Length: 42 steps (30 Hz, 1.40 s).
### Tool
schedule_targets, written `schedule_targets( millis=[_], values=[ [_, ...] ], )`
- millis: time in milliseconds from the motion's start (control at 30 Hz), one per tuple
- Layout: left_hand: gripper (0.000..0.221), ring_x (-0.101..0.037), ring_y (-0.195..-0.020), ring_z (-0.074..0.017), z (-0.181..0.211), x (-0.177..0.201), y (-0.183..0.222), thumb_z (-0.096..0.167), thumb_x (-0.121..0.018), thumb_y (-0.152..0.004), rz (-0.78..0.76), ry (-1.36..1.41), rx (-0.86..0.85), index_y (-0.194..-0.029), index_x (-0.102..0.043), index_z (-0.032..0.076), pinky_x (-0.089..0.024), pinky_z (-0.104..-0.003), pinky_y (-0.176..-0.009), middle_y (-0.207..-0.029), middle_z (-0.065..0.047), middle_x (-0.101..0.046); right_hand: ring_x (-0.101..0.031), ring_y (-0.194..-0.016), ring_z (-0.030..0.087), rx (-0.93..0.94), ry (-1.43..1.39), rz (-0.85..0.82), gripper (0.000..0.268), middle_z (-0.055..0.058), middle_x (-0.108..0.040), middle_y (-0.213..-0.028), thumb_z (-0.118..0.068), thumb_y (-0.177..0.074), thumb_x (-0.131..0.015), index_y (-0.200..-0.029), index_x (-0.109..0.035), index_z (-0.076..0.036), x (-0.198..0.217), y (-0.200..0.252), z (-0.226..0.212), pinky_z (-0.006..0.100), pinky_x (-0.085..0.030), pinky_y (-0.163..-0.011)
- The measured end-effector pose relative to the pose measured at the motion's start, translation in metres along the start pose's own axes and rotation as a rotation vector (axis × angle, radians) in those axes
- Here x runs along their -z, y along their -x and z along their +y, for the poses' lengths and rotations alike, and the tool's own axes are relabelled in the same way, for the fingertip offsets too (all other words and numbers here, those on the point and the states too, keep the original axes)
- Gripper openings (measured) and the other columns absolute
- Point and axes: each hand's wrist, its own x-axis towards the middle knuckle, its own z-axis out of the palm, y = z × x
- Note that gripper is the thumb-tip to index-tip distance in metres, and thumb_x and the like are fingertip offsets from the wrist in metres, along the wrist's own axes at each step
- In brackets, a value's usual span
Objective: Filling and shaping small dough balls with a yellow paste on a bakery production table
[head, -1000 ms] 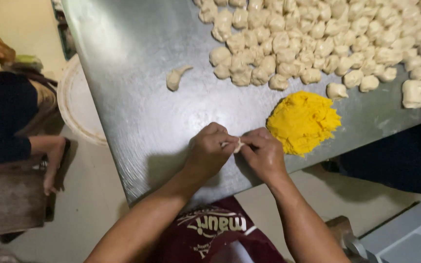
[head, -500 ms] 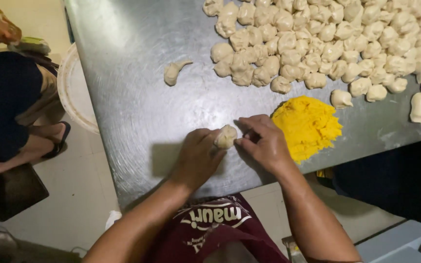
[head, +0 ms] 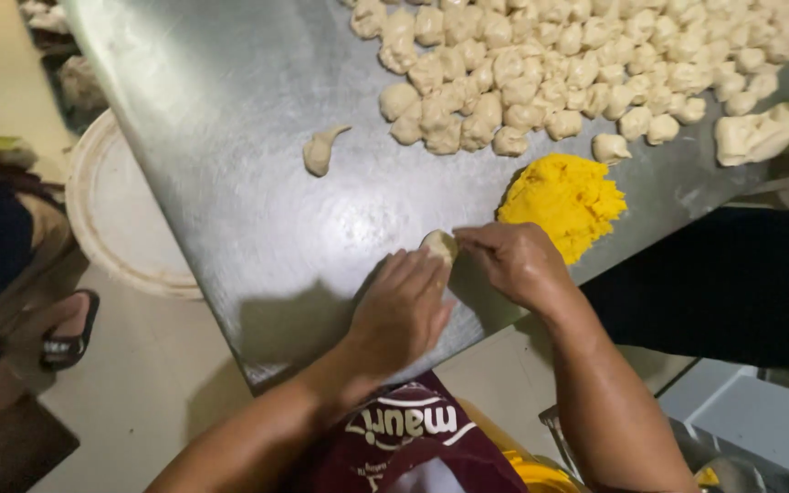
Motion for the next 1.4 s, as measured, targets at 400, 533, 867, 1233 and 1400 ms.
schedule_targets(
  millis=[400, 533, 867, 1233, 1400],
  values=[
    [0.061, -0.049, -0.137, -0.0477, 0.018, -0.021, 0.019, 0.037, -0.058, -0.096, -0.252, -0.285, 0.055, -0.142, -0.058, -0.003, -0.037, -0.060, -0.108, -0.143, -0.026, -0.059, -0.043, -0.136, 0.047, 0.351, 0.363, 0.338, 0.053, 0.014, -0.051, -0.150, -0.053, -0.106, -0.049, -0.144, -0.060, -0.018, -0.087, -0.088, 0.027, 0.059, -0.038, -0.106],
    [0.052, -0.049, -0.137, -0.0490, 0.026, -0.002, 0.011, 0.037, -0.058, -0.097, -0.075, -0.184, 0.068, -0.136, -0.064, 0.003, -0.031, -0.075, -0.103, -0.143, -0.021, -0.061, -0.020, -0.153, 0.045, 0.097, 0.385, -0.165, 0.069, 0.004, -0.026, -0.169, -0.058, -0.097, -0.059, -0.159, -0.039, -0.035, -0.048, -0.087, 0.010, 0.063, -0.024, -0.121],
    [0.051, -0.049, -0.136, -0.0498, 0.016, -0.006, 0.044, 0.038, -0.066, -0.089, -0.063, -0.468, 0.064, -0.133, -0.069, 0.013, -0.027, -0.081, -0.101, -0.147, -0.007, -0.062, -0.052, -0.130, 0.037, 0.189, 0.453, 0.278, 0.038, 0.001, -0.062, -0.124, -0.047, -0.101, -0.054, -0.128, -0.071, -0.026, -0.107, 0.099, 0.013, 0.059, -0.036, -0.101],
    [0.061, -0.026, -0.151, -0.0461, 0.037, 0.075, 0.010, 0.038, -0.039, -0.103, -0.820, -0.354, 0.150, -0.156, -0.040, 0.010, -0.005, -0.080, -0.114, -0.165, -0.005, -0.038, -0.055, -0.123, 0.033, 0.035, 0.507, 0.390, 0.032, -0.002, -0.062, -0.120, -0.042, -0.101, -0.055, -0.124, -0.072, -0.026, -0.120, 0.104, -0.028, 0.055, -0.038, -0.096],
    [0.057, -0.022, -0.152, -0.0479, 0.026, 0.071, 0.003, 0.036, -0.040, -0.104, -0.753, -0.265, 0.164, -0.155, -0.044, 0.011, -0.005, -0.082, -0.113, -0.163, -0.005, -0.041, -0.051, -0.128, 0.037, 0.031, 0.444, 0.381, 0.031, -0.001, -0.061, -0.128, -0.038, -0.103, -0.053, -0.127, -0.070, -0.026, -0.123, 0.100, -0.023, 0.059, -0.038, -0.099]
  ],
)
